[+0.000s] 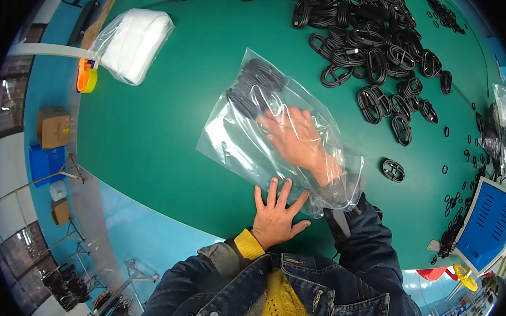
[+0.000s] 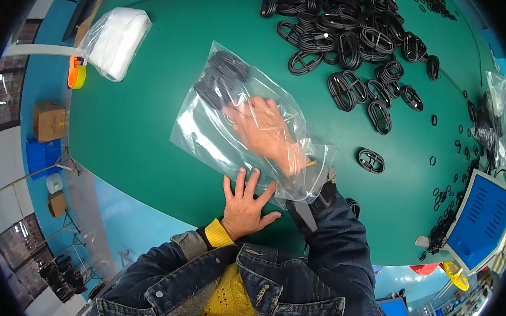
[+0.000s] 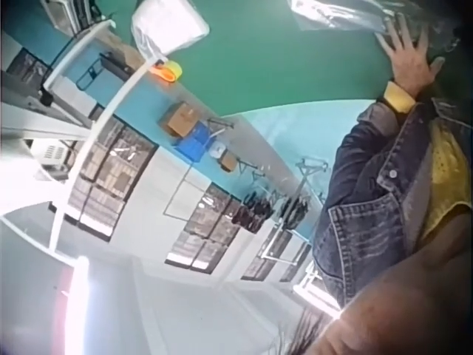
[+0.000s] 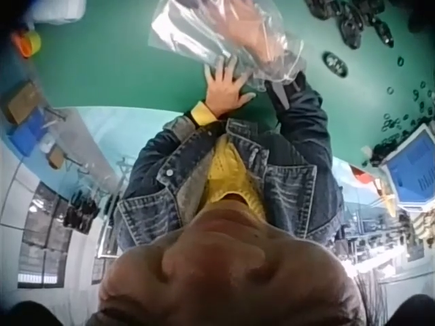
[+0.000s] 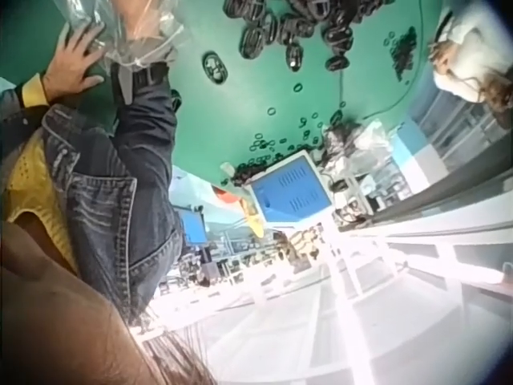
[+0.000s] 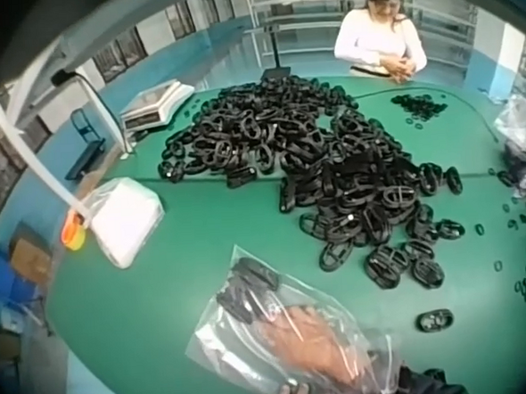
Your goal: The person prepares a plastic bag, gathers coiled black cables into a stack by hand, and slides the stack into the bag. They then collect more cables, form a second stack, and place it into the same bag before smoothing it flat.
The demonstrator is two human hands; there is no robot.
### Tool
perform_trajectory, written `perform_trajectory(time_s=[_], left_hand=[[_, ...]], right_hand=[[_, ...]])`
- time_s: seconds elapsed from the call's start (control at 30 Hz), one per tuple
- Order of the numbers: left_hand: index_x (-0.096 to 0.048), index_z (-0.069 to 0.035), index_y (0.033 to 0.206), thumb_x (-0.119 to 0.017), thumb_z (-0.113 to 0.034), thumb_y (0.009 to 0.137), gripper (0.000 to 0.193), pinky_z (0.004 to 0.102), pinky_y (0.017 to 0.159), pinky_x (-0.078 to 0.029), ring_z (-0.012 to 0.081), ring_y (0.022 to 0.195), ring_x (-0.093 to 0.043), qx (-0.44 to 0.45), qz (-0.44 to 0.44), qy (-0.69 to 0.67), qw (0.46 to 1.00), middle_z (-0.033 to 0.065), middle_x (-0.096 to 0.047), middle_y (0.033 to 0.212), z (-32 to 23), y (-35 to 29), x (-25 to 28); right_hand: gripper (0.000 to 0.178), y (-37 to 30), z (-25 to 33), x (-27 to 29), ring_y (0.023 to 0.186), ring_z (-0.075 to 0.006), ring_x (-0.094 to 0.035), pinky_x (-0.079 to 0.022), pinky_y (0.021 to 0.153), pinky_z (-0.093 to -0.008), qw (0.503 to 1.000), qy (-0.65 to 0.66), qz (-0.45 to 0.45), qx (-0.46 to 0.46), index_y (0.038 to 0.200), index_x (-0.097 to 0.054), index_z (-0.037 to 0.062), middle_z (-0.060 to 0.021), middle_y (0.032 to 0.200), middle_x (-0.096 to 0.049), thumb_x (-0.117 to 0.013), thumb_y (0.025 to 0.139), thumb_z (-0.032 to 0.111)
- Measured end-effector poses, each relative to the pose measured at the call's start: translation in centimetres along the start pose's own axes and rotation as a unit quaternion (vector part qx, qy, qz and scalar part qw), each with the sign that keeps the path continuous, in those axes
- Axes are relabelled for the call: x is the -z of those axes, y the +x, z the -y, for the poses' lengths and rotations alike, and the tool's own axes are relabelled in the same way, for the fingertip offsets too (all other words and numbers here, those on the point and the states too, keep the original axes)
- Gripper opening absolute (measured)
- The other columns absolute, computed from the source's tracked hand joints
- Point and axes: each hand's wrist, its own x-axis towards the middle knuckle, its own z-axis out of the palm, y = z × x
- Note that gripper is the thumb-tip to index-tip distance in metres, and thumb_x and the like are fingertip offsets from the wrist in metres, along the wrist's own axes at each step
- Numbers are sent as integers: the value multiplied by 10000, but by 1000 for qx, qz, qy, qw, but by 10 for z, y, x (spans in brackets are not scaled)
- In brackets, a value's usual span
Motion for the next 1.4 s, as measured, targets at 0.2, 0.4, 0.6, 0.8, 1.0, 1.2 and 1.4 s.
perform_trajectory(time_s=[0.2,0.4,0.6,0.8,1.0,1.2,1.4], left_hand=[[-531,-204,1217,-609,-571,709,632,673,924,-184,461,1234,-282,0,-4,6,1000,215,-363,1323,-1,-1,0],[-527,-177,1221,-632,-556,692,659,669,934,-177,473,1235,-275,9,-1,5,1000,220,-359,1325,-3,0,1],[-521,-158,1229,-644,-548,682,683,669,937,-172,485,1235,-267,7,3,0,1000,231,-350,1325,-6,0,-3],[-515,-144,1235,-640,-543,692,686,673,939,-158,489,1246,-245,15,1,2,1000,242,-337,1329,-3,-5,-1],[-517,-131,1231,-621,-542,708,673,666,953,-148,485,1264,-223,-14,21,-2,1000,252,-323,1343,-7,4,-3],[-456,-127,1279,-549,-555,762,678,643,985,-129,475,1283,-202,-17,5,86,996,260,-308,1358,1,0,-6],[-461,-80,1261,-559,-499,787,639,607,1002,-145,480,1267,-214,-43,-26,89,995,279,-312,1336,-6,-9,3]], right_hand=[[381,-2,-7,-8,968,-254,-499,-379,819,-376,996,49,-68,-3,1155,-557,119,-49,1134,-557,-604,780,161],[418,1,-4,-9,1013,-261,-511,-393,825,-393,990,82,-111,26,1149,-554,88,-71,1162,-548,-628,738,86],[469,-5,-12,-15,1011,-269,-512,-403,805,-405,983,110,-147,0,1190,-524,91,-62,1234,-519,-620,732,70],[519,3,2,-8,1058,-275,-501,-408,831,-415,991,99,-85,-27,1252,-470,103,-57,1313,-464,-587,751,40],[478,-13,-17,-13,1144,-271,-471,-375,948,-378,990,69,-118,-25,1238,-473,84,-90,1308,-464,-535,765,54],[495,-107,-5,10,1190,-283,-450,-375,993,-387,992,-42,-115,23,1228,-489,59,-134,1291,-469,-522,734,47],[405,-260,36,75,1058,-311,-510,-426,898,-400,931,-124,-200,-278,1099,-554,26,-142,1142,-543,-656,720,123]])
